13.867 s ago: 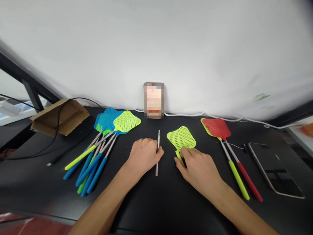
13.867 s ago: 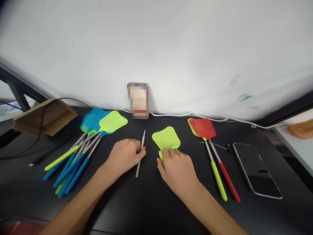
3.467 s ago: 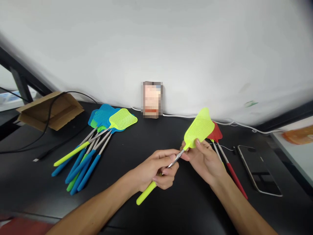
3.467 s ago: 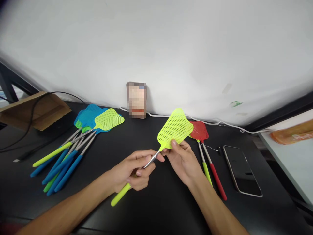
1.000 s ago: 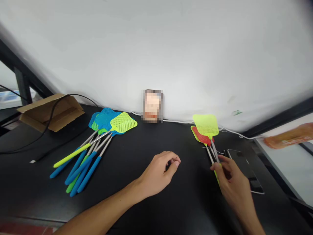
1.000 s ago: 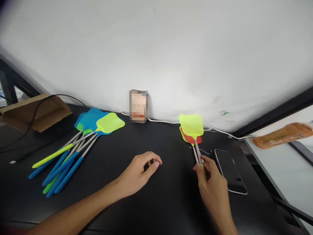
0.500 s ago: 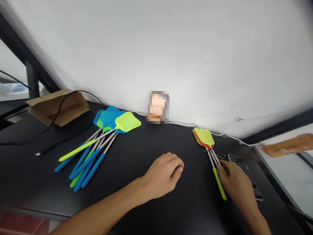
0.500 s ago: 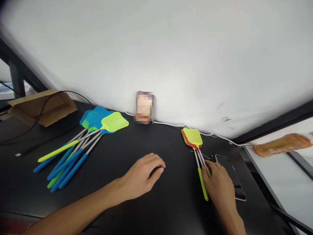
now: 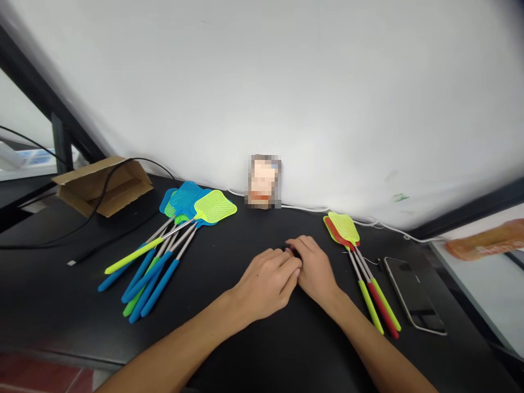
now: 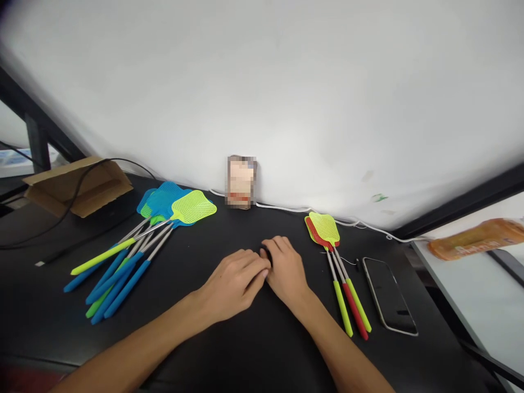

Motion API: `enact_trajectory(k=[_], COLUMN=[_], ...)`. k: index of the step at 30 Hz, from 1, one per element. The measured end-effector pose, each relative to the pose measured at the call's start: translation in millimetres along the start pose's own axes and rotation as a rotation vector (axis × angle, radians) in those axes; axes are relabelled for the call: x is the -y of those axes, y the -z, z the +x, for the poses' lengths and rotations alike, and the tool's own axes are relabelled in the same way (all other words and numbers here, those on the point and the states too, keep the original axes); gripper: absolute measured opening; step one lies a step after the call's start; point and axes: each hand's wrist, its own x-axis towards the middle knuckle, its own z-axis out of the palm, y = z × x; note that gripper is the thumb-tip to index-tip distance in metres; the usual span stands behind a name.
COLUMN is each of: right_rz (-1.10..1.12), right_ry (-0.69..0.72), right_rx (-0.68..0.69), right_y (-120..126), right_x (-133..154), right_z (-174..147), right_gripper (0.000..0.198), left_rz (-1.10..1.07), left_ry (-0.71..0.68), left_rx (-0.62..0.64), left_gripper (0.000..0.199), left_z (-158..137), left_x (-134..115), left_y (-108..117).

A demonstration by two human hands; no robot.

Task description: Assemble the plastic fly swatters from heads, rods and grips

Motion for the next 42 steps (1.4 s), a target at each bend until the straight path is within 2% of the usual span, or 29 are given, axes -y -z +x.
enact_trajectory(k=[4,7,10,12,15,18,21,25,28,30,33,36,38,40,42], right_rz=[-0.009,-0.006,0.012,0.023,0.033,0.035,0.038,0.057,0.085,0.113,0.173,0.270,0.361,0.446,0.580], right_ry=[0.046,0.045,0.045,0.047,0.049,0.046,0.047,0.052,0.052,0.050,0.043,0.020,-0.005,-0.040,-0.103], right_rx=[0.043,0.036,0.030,0.031,0.034,0.039,0.041,0.037,0.029,0.024,0.016,-0.003,-0.024,-0.053,-0.089], right_y=[-16.0,-18.1,-19.2,-20.3,-21.2,-20.6,-19.7,-19.4,-19.4,-19.3,-18.0,-15.0,-11.9,-7.8,-2.5], right_x=[2.2,0.3,-0.5,-0.6,-1.0,-2.0,-2.8,-3.5,-4.1,-4.2,-3.4,-2.4,-3.0,-5.3,-8.8], right_z=[12.4,11.2,10.5,11.6,13.6,14.3,13.9,13.4,13.0,12.6,12.2,12.0,11.5,10.0,6.9], right_gripper=[0.023,0.024,0.025,0.026,0.026,0.026,0.026,0.025,0.026,0.026,0.026,0.026,0.027,0.033,0.043], left_rz=[0.138,0.270,0.412,0.601,0.785,0.814,0.884,0.966,0.942,0.911,0.769,0.368,0.026,-0.325,-0.605], left_ry=[0.021,0.108,0.297,0.439,0.579,0.613,0.630,0.615,0.640,0.718,0.897,0.897,0.785,0.656,0.588], left_rx=[-0.051,-0.083,-0.171,-0.226,-0.130,-0.012,0.059,0.091,0.032,-0.096,-0.394,-0.712,-0.740,-0.636,-0.494], left_gripper=[0.025,0.024,0.024,0.023,0.022,0.022,0.027,0.033,0.032,0.027,0.021,0.021,0.025,0.024,0.023], left_z=[7.5,0.8,-28.1,-54.3,-86.5,-99.0,-96.5,-90.2,-90.6,-91.5,-87.3,-68.8,-48.3,-24.7,-2.3], left_x=[16.4,36.8,62.9,79.5,98.8,110.0,114.4,112.4,102.9,90.3,63.2,35.2,21.3,12.5,8.2], left_y=[17.2,45.0,83.5,108.7,133.1,136.6,130.2,128.0,136.9,145.6,151.9,136.9,113.7,84.0,52.8])
